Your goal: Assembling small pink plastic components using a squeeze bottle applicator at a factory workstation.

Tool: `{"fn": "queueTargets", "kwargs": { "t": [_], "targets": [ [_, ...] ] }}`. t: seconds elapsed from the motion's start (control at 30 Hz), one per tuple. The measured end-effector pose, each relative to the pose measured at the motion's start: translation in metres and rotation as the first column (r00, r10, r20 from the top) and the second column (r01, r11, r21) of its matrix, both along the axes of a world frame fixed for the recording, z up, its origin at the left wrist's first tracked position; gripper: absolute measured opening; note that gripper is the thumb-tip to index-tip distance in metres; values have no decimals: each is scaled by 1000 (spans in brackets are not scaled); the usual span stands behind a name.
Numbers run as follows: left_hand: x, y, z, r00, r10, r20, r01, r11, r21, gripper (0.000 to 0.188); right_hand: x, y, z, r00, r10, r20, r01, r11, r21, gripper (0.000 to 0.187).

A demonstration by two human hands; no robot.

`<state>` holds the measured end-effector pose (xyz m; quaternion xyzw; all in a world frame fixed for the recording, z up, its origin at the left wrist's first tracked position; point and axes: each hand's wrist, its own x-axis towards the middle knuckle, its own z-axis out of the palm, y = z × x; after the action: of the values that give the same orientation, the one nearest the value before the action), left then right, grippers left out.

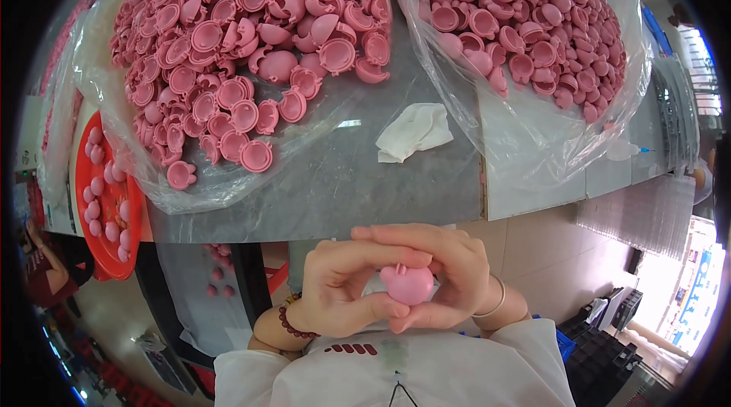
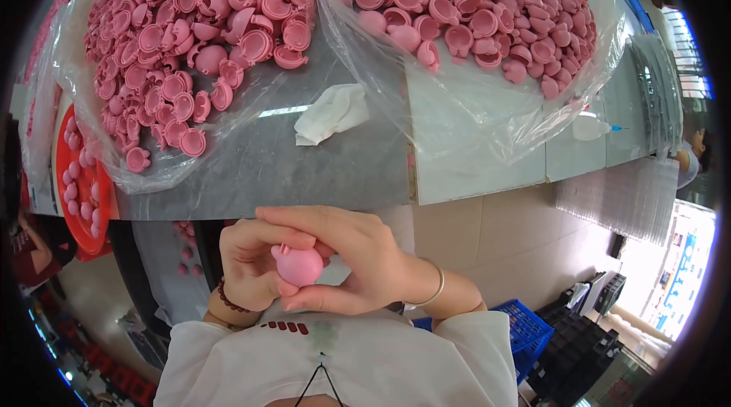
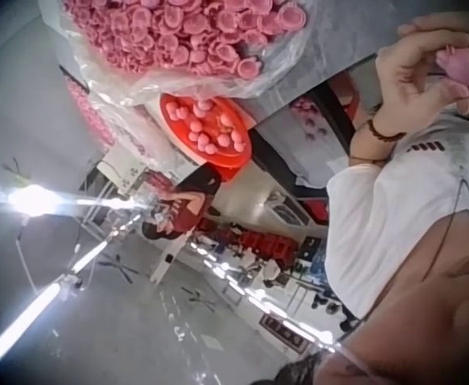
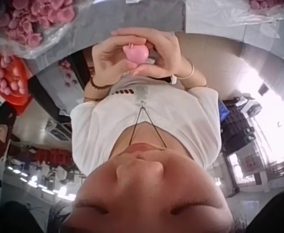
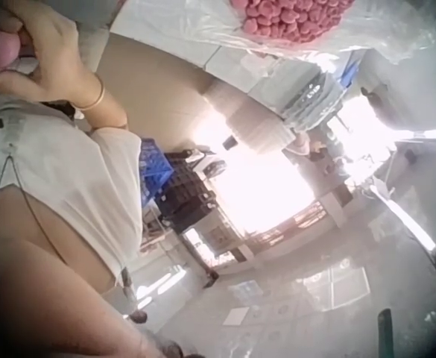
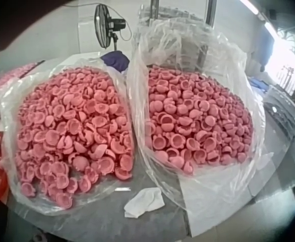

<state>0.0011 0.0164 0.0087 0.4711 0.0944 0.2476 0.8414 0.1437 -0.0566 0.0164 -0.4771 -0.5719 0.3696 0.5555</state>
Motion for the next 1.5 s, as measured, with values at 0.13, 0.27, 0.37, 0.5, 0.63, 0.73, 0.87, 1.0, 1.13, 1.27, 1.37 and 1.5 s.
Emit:
{"fn": "queueTargets", "kwargs": {
  "t": [0.13,0.27,0.37,0.5,0.63,0.73,0.87,1.0,1.13,1.27,1.37,1.5],
  "targets": [
    [0,-1,-4,998,-19,67,17,999,30,38,-3,-2,0,997,-43,71,35,993,111,71],
    [-5,1,-10,962,-214,170,259,911,-322,41,-1,8,2,993,-96,70,78,971,225,65],
    [-2,-1,-18,945,-223,240,305,867,-395,47,12,11,3,991,69,116,-101,949,300,55],
    [-6,-9,-6,934,-267,-237,137,881,-452,69,13,8,2,979,116,168,-162,940,299,45],
    [-1,-10,-3,928,-363,-89,280,834,-476,75,7,5,2,998,66,4,-66,979,194,36],
    [4,-12,0,925,-374,-69,299,827,-476,75,4,3,-1,1000,17,-14,-14,983,186,37],
    [-1,-6,-11,952,-298,69,298,851,-432,50,4,5,-5,987,-53,149,24,981,191,40],
    [-34,24,3,977,212,-30,-183,898,399,43,54,-34,-7,784,-565,257,425,790,442,44],
    [-93,80,25,274,960,56,-465,82,881,29,143,-68,-8,144,-989,-26,934,128,333,38],
    [-163,137,7,-60,997,-42,-93,36,995,29,195,-101,-32,-52,-981,189,956,6,293,47],
    [-188,147,0,-152,974,-170,141,192,971,31,196,-98,-34,2,-949,315,959,91,268,63],
    [-197,158,-5,-50,998,-40,341,55,938,32,219,-101,-23,-15,-871,491,973,100,207,58]
  ]
}}
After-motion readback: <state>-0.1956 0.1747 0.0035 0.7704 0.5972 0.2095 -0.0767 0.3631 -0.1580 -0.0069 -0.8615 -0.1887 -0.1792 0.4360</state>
